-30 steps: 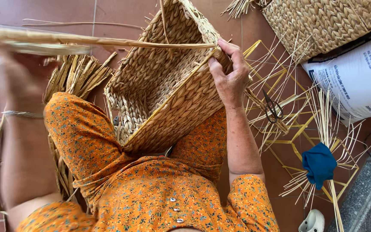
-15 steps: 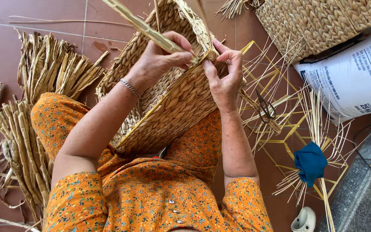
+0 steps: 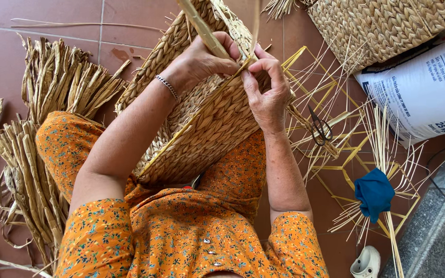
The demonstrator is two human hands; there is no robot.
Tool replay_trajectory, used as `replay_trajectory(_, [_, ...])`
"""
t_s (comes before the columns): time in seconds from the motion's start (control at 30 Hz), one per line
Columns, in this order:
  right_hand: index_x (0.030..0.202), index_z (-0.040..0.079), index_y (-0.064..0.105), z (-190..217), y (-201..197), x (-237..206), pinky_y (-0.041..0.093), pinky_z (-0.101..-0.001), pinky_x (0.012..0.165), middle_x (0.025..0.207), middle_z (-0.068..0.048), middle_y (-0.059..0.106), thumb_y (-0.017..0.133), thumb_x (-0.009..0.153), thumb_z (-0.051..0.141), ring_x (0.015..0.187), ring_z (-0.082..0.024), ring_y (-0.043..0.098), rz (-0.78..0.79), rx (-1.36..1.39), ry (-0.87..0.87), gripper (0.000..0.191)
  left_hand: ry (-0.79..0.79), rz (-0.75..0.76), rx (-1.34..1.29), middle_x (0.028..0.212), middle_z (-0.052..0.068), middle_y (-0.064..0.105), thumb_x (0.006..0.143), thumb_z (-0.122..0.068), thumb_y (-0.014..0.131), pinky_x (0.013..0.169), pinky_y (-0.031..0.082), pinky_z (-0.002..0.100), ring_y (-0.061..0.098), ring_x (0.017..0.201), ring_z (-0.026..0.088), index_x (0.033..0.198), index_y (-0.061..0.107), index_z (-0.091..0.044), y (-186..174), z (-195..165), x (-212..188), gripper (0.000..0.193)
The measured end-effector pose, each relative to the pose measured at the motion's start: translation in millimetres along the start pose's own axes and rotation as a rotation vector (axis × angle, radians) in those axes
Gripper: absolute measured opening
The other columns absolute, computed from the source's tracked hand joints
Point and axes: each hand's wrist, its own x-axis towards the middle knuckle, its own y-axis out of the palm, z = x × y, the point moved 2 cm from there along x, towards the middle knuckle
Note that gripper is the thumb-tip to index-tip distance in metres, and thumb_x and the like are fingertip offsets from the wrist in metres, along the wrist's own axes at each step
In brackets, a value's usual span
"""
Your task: The person sits on the floor with a woven water hyacinth basket on their lap and weaves flat bamboo strips around the basket's rim, tucking and tightening the strips by hand to bind the edge. They work the strips around the corners and along the sides, pulling each one taut as they go.
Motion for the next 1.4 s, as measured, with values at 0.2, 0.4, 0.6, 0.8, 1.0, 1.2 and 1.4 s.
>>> replay_trajectory(0.2, [0.112, 0.013, 0.064, -2.3, -2.9, -1.3, 0.065, -0.0361, 0.099, 0.144, -0.016, 0.064, 0.079, 0.097, 0.01, 0.12, -0.023, 0.072, 0.018, -0.112, -0.006, 0.021, 0.125, 0.063, -0.045, 0.099, 0.005, 0.074, 0.085, -0.004, 0.084, 0.082, 0.065, 0.024, 0.073, 0.089, 0.011, 0.104, 0.07, -0.001, -6.5, -8.0, -8.3, 0.024])
replay_trajectory(0.4, [0.114, 0.011, 0.065, 0.4, -3.7, 0.9, 0.06, -0.0379, 0.101, 0.146, -0.013, 0.062, 0.08, 0.098, 0.014, 0.126, -0.026, 0.069, 0.052, -0.192, -0.191, 0.022, 0.076, -0.023, -0.014, 0.088, 0.004, 0.074, 0.082, -0.013, 0.088, 0.073, 0.063, 0.027, 0.071, 0.08, 0.013, 0.102, 0.07, -0.001, 1.4, -7.4, -8.7, 0.029])
replay_trajectory(0.6, [0.094, 0.006, 0.064, 12.6, -4.3, -2.7, 0.051, -0.0428, 0.114, 0.142, -0.013, 0.053, 0.082, 0.094, 0.01, 0.133, -0.032, 0.054, -0.074, -0.577, -0.422, 0.018, 0.148, -0.045, 0.008, 0.095, 0.005, 0.075, 0.095, -0.016, 0.082, 0.078, 0.059, 0.027, 0.069, 0.087, 0.013, 0.108, 0.073, 0.001, 11.6, 0.7, -16.6, 0.023])
replay_trajectory(0.8, [0.087, 0.004, 0.059, 34.6, -42.9, -37.1, 0.047, -0.0442, 0.114, 0.119, -0.011, 0.053, 0.077, 0.088, -0.001, 0.128, -0.033, 0.055, 0.017, -0.717, -0.456, 0.019, 0.414, 0.063, -0.059, 0.118, 0.002, 0.066, 0.094, -0.004, 0.08, 0.102, 0.064, 0.03, 0.069, 0.107, 0.01, 0.137, 0.055, -0.006, 20.7, 8.6, -29.3, 0.051])
replay_trajectory(1.0, [0.085, 0.002, 0.058, 49.4, -102.5, -95.9, 0.05, -0.0427, 0.098, 0.11, -0.011, 0.055, 0.077, 0.083, -0.003, 0.113, -0.029, 0.057, 0.264, -0.825, -0.316, 0.02, 0.361, -0.058, 0.1, 0.11, -0.002, 0.06, 0.093, -0.006, 0.08, 0.084, 0.063, 0.02, 0.055, 0.084, 0.003, 0.143, 0.052, -0.016, 16.5, 14.5, -28.1, 0.058])
replay_trajectory(1.2, [0.087, 0.006, 0.06, 22.3, -156.0, -183.2, 0.051, -0.0415, 0.076, 0.094, -0.007, 0.06, 0.075, 0.08, 0.0, 0.09, -0.026, 0.061, 0.41, -0.937, 0.079, 0.018, 0.63, -0.066, 0.438, 0.127, 0.001, 0.065, 0.103, 0.002, 0.073, 0.093, 0.065, 0.024, 0.066, 0.108, 0.009, 0.134, 0.067, -0.015, 25.0, 6.9, -35.2, 0.036])
replay_trajectory(1.4, [0.089, 0.012, 0.061, -38.6, -197.5, -276.8, 0.05, -0.0438, 0.073, 0.089, -0.004, 0.065, 0.072, 0.087, 0.012, 0.089, -0.025, 0.066, 0.538, -1.155, 0.512, 0.011, 0.622, -0.169, 0.507, 0.115, 0.001, 0.063, 0.096, 0.003, 0.076, 0.083, 0.06, 0.024, 0.064, 0.098, 0.011, 0.126, 0.063, -0.01, 29.1, -7.8, -48.2, 0.035])
